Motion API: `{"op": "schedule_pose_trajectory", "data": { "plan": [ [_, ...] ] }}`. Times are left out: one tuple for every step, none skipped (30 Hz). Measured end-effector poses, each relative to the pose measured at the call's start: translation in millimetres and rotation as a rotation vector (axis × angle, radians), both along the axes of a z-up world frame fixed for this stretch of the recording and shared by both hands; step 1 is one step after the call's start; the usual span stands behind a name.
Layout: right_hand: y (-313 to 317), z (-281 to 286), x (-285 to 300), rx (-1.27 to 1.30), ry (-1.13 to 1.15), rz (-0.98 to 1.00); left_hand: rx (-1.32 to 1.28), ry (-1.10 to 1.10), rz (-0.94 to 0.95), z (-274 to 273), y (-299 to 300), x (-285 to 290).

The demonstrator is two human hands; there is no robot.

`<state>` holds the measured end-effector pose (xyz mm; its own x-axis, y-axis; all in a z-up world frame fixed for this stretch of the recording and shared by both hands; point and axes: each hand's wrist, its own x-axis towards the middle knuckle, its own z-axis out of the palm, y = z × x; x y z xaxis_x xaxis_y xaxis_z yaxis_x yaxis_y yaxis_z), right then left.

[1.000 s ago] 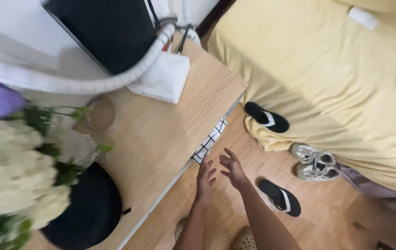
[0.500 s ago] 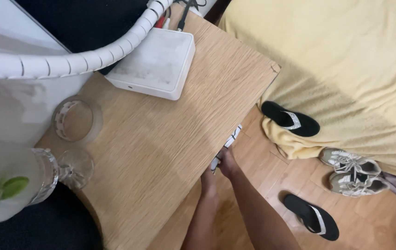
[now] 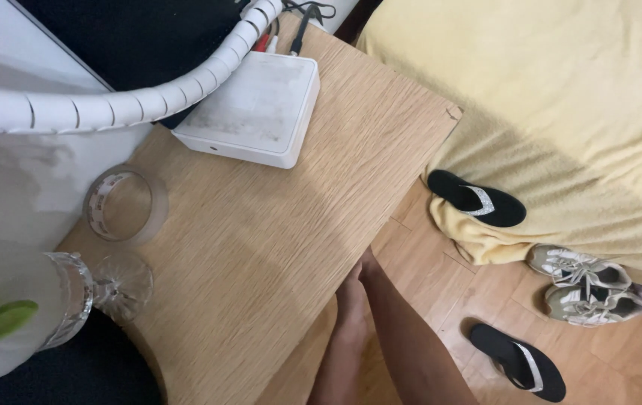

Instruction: The person folds a white pillow and a checkered cloth, placing them on a white chair. They then pick up a brown cloth and wipe a wooden cabinet surface, moving a vase and a black bag to clean underneath them before returning the items.

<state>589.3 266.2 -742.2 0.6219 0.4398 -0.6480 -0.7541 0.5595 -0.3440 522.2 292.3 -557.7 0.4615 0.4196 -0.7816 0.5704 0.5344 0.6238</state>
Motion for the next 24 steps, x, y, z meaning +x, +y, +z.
{"op": "schedule_pose_trajectory", "data": {
  "plan": [
    [-1,10,2,0.032,0.018,-0.001,-0.001,-0.004,-0.002,-4,1,0],
    [-4,20,1,0.063,0.041,-0.003,-0.005,0.003,0.011,-8,0,-2],
    [-7,31,1,0.094,0.063,-0.005,-0.009,0.009,0.024,-12,0,-4],
    [-15,33,-2,0.091,0.062,-0.004,-0.011,0.008,0.025,-9,-1,-4],
    [-23,35,-4,0.095,0.039,0.028,-0.028,0.019,0.040,-7,-1,-4],
    [-31,38,-6,0.098,0.017,0.060,-0.045,0.029,0.056,-4,-2,-3],
    [-40,54,-10,0.094,0.015,0.060,-0.048,0.027,0.056,-17,-5,-5],
    [-49,70,-15,0.111,0.038,0.044,-0.025,0.020,0.097,-29,-9,-7],
    [-59,86,-20,0.128,0.061,0.027,-0.001,0.013,0.137,-42,-13,-9],
    [-72,84,-26,0.124,0.063,0.028,-0.005,0.015,0.138,-32,-15,-12],
    [-86,83,-32,0.089,0.070,0.006,0.068,0.036,0.134,-23,-16,-15],
    [-101,81,-38,0.053,0.077,-0.018,0.141,0.058,0.127,-13,-19,-18],
    [-114,85,-44,0.048,0.080,-0.021,0.137,0.062,0.125,-5,-19,-19],
    [-128,89,-51,0.022,0.117,-0.030,0.183,0.053,0.092,3,-19,-20],
    [-141,93,-57,-0.004,0.154,-0.039,0.229,0.044,0.060,11,-20,-21],
    [-155,88,-64,-0.009,0.156,-0.043,0.224,0.047,0.056,21,-21,-21],
    [-170,84,-71,-0.033,0.182,-0.040,0.204,-0.041,0.040,31,-22,-22],
    [-184,81,-78,-0.057,0.206,-0.039,0.184,-0.129,0.024,41,-22,-21],
    [-192,89,-82,-0.061,0.208,-0.044,0.179,-0.128,0.020,39,-22,-25],
    [-200,99,-87,-0.102,0.237,-0.013,0.149,-0.147,-0.079,39,-21,-29],
    [-207,109,-91,-0.142,0.266,0.018,0.118,-0.165,-0.178,39,-20,-33],
    [-212,118,-95,-0.147,0.267,0.016,0.113,-0.165,-0.179,32,-20,-44],
    [-217,127,-98,-0.100,0.270,0.032,0.055,-0.163,-0.255,25,-20,-55],
    [-221,137,-101,-0.051,0.270,0.048,-0.001,-0.163,-0.332,19,-19,-65]
  ]
}}
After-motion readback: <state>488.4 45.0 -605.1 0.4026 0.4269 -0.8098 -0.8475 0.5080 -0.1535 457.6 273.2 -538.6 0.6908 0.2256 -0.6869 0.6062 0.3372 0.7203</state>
